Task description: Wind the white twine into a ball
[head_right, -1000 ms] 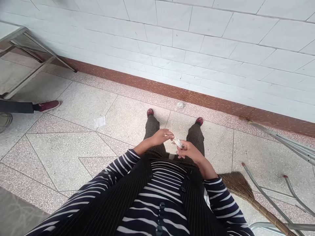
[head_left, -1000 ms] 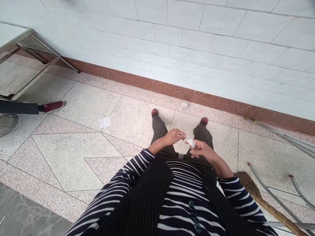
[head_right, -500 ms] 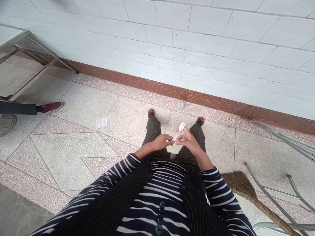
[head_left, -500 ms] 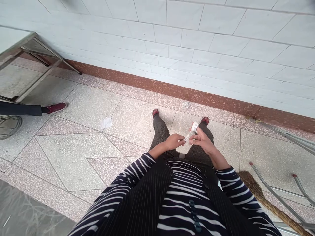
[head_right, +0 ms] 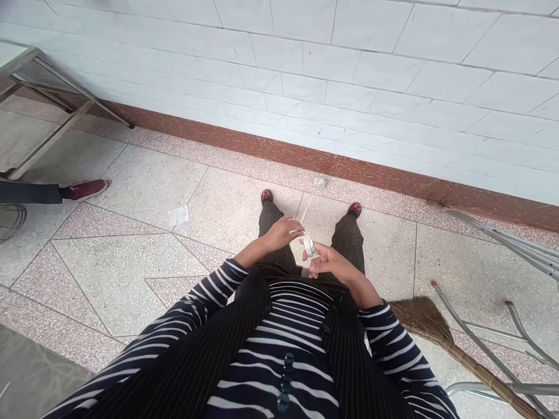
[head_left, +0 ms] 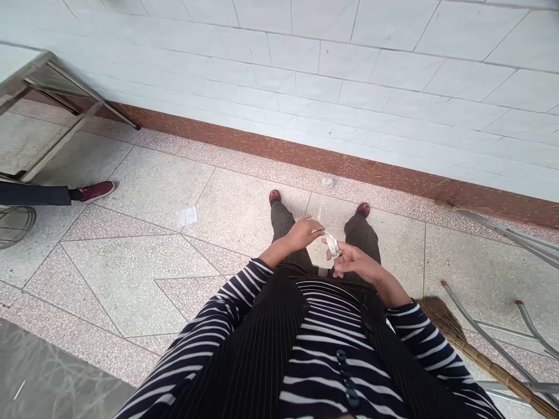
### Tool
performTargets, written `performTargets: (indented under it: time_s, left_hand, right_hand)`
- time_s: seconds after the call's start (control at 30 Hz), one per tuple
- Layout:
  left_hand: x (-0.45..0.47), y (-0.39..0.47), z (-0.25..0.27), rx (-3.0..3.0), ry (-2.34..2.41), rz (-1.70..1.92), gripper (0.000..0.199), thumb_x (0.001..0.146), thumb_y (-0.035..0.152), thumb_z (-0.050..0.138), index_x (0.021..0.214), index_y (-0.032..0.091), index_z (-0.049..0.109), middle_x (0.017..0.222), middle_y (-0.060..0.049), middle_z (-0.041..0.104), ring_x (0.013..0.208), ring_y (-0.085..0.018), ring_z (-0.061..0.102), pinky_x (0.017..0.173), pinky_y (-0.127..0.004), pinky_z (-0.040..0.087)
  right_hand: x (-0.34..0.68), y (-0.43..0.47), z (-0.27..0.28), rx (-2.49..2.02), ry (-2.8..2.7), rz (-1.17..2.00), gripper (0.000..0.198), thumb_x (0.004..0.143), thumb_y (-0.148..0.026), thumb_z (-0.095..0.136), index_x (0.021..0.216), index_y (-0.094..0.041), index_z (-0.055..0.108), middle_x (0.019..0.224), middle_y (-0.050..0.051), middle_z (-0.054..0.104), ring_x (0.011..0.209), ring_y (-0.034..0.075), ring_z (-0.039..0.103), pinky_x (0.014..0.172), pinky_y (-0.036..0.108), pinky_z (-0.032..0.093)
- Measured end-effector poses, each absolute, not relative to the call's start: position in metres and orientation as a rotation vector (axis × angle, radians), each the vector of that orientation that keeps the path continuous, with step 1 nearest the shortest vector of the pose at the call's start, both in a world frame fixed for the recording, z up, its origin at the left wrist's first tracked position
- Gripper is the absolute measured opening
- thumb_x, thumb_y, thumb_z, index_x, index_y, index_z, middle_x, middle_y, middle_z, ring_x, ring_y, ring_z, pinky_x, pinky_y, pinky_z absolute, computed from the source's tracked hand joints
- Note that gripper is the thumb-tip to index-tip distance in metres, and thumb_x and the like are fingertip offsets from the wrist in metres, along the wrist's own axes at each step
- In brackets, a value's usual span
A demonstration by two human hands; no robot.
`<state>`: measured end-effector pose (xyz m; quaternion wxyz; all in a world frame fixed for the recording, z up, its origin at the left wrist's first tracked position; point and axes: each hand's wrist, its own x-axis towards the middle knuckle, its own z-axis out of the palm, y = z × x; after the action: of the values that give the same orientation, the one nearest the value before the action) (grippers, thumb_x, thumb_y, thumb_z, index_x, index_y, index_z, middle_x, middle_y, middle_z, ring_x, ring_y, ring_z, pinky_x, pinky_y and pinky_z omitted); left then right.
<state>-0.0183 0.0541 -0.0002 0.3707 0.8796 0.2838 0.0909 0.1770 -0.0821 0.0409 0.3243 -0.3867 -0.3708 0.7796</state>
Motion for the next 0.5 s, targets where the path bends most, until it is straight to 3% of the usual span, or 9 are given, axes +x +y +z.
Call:
performTargets:
  time_s: [0.13,0.27,0.4,0.5]
  left_hand:
    - [-0.015,0.051,-0.012,2.106,0.772,0.231,0.023,0.098,0.031,0.054,0.099,0.017,0.072,0.101,-0.005,0.075,0.095,-0.016,0.066,0.116,-0.039,0.03]
    - [-0.016,0.042,-0.016,2.087,0.779,0.209,0.022,0.095,0.031,0.058,0.085,0.016,0.071,0.088,-0.002,0.074,0.085,-0.015,0.064,0.114,-0.037,0.032]
    - [-0.019,0.033,-0.006,2.082,0.692,0.174,0.028,0.097,0.03,0.056,0.075,0.017,0.069,0.074,0.001,0.07,0.073,-0.012,0.063,0.11,-0.034,0.036]
    - [-0.02,0.033,0.01,2.157,0.653,0.24,0.028,0.099,0.029,0.053,0.079,0.018,0.069,0.077,0.0,0.071,0.077,-0.013,0.064,0.114,-0.036,0.032]
  right_hand:
    - [0.175,-0.077,0.059,-0.883,-0.873,1.916,0.075,0.076,-0.024,0.079,0.144,-0.033,0.049,0.117,0.004,0.053,0.069,0.01,0.055,0.074,0.036,0.058]
    - [0.175,-0.059,0.07,-0.935,-0.914,1.711,0.083,0.076,-0.027,0.079,0.15,-0.037,0.041,0.13,0.007,0.049,0.079,0.014,0.055,0.078,0.038,0.057]
    - [0.185,-0.039,0.057,-1.298,-1.179,1.449,0.081,0.078,-0.03,0.076,0.148,-0.037,0.037,0.141,0.007,0.047,0.082,0.015,0.059,0.075,0.034,0.054]
    - [0.188,-0.036,0.032,-1.636,-1.396,1.374,0.072,0.075,-0.026,0.073,0.14,-0.029,0.043,0.133,0.009,0.056,0.076,0.016,0.061,0.071,0.033,0.05]
